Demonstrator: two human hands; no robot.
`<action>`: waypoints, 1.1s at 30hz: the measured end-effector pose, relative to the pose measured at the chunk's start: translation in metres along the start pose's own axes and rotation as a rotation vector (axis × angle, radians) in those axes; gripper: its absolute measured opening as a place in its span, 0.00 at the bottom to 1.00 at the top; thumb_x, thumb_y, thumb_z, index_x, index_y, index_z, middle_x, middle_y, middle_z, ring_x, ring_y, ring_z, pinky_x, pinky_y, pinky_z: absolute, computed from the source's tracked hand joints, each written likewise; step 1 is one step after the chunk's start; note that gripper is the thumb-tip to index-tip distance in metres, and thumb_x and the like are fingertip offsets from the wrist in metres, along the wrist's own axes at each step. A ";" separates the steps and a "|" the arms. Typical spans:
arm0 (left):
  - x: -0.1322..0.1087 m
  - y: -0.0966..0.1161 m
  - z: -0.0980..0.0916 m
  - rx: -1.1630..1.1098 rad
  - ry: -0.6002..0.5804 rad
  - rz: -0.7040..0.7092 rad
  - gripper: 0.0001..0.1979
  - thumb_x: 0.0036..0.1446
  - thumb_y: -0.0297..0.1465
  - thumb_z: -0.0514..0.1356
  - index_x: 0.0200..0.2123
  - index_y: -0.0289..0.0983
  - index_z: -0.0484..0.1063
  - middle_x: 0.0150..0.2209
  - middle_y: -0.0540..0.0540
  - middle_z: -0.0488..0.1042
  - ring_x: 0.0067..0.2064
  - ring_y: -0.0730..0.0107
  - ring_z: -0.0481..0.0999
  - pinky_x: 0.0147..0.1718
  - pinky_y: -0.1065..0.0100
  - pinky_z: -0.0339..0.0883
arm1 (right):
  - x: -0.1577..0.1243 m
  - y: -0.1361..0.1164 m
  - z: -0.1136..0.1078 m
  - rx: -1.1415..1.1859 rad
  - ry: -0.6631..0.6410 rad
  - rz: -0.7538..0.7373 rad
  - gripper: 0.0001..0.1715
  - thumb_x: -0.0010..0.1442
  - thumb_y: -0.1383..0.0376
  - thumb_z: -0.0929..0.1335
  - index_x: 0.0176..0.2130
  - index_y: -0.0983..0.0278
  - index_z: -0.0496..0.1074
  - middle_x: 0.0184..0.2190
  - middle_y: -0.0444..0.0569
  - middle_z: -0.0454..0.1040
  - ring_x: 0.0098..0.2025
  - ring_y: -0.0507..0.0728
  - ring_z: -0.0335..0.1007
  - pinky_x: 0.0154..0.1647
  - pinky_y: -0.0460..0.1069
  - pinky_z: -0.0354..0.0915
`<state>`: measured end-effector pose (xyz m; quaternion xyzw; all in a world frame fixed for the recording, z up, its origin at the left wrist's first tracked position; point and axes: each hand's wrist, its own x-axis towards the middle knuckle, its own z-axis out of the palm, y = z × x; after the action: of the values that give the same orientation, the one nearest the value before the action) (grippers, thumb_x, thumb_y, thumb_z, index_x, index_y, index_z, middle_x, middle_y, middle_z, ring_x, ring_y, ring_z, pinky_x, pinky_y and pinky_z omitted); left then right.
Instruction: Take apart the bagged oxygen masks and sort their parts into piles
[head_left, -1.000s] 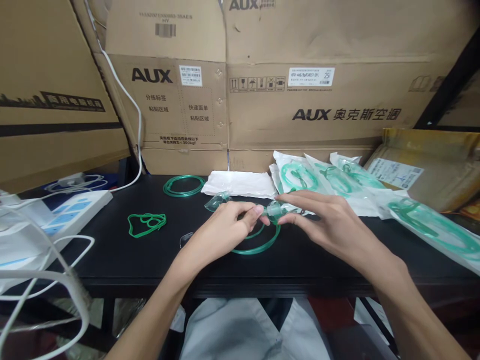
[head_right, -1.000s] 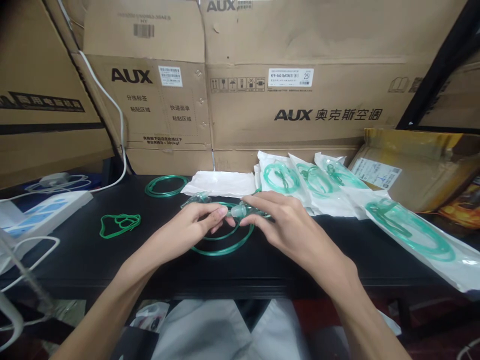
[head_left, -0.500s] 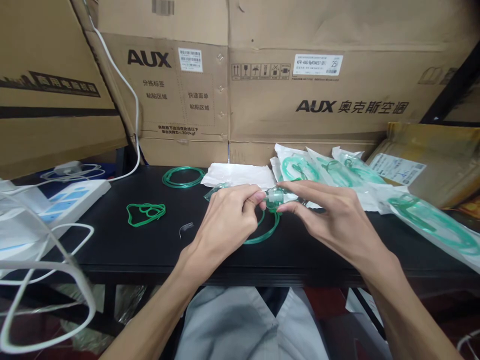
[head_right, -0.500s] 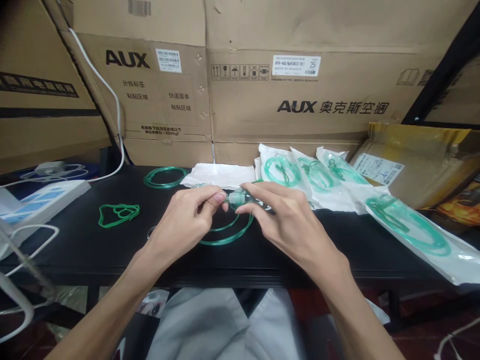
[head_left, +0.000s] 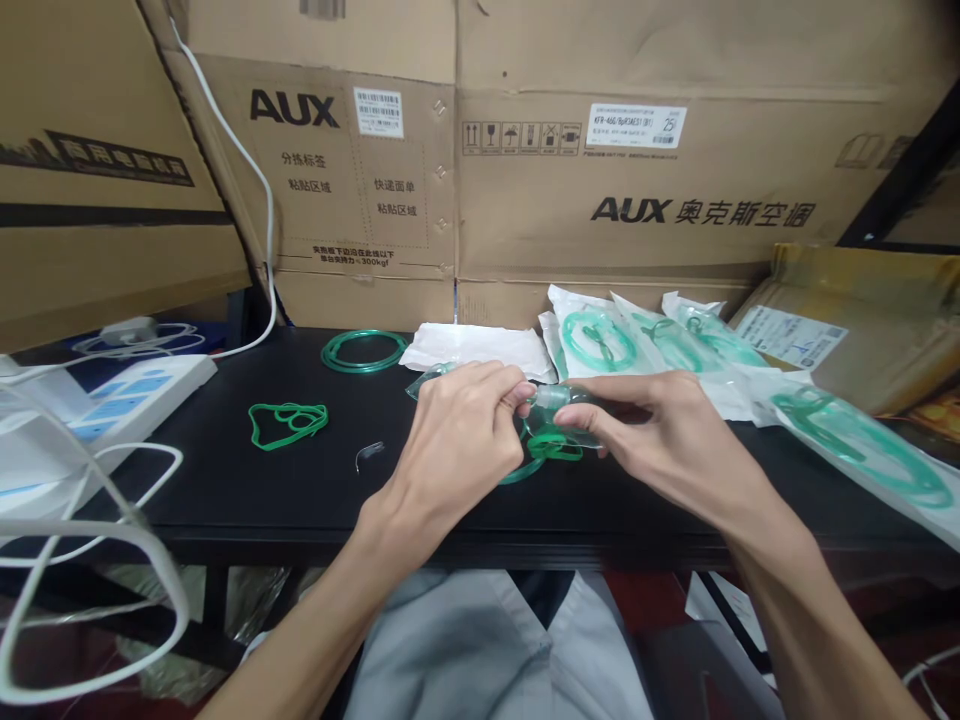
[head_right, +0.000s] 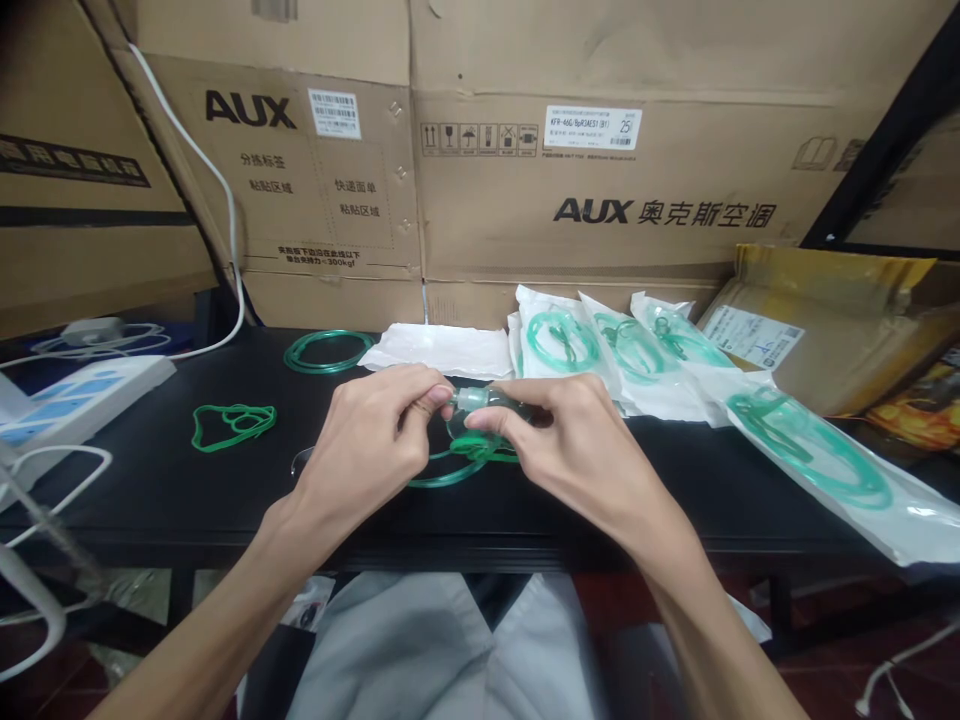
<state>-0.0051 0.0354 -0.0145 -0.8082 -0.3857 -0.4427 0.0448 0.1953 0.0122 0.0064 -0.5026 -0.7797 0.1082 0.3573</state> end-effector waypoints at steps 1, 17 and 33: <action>0.000 0.000 0.000 0.002 0.005 0.010 0.12 0.62 0.19 0.54 0.29 0.37 0.71 0.31 0.50 0.76 0.33 0.68 0.73 0.36 0.67 0.59 | 0.000 -0.001 -0.001 0.040 -0.031 0.025 0.18 0.66 0.54 0.69 0.31 0.62 0.80 0.21 0.42 0.72 0.25 0.54 0.63 0.26 0.49 0.56; 0.001 -0.013 -0.005 -0.080 -0.240 0.037 0.10 0.72 0.29 0.55 0.45 0.39 0.77 0.43 0.49 0.78 0.45 0.66 0.77 0.45 0.65 0.65 | 0.009 0.025 -0.008 0.170 -0.237 0.160 0.19 0.65 0.49 0.70 0.38 0.61 0.80 0.28 0.44 0.76 0.25 0.54 0.70 0.28 0.48 0.64; -0.004 -0.016 0.009 0.126 -0.185 0.144 0.08 0.71 0.27 0.56 0.45 0.37 0.76 0.41 0.46 0.78 0.45 0.62 0.76 0.44 0.61 0.67 | 0.006 0.026 -0.005 0.140 -0.274 0.204 0.28 0.65 0.42 0.67 0.32 0.63 0.75 0.23 0.46 0.76 0.27 0.56 0.75 0.27 0.48 0.64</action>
<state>-0.0109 0.0478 -0.0266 -0.8668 -0.3562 -0.3368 0.0912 0.2156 0.0285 -0.0008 -0.5335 -0.7566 0.2654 0.2692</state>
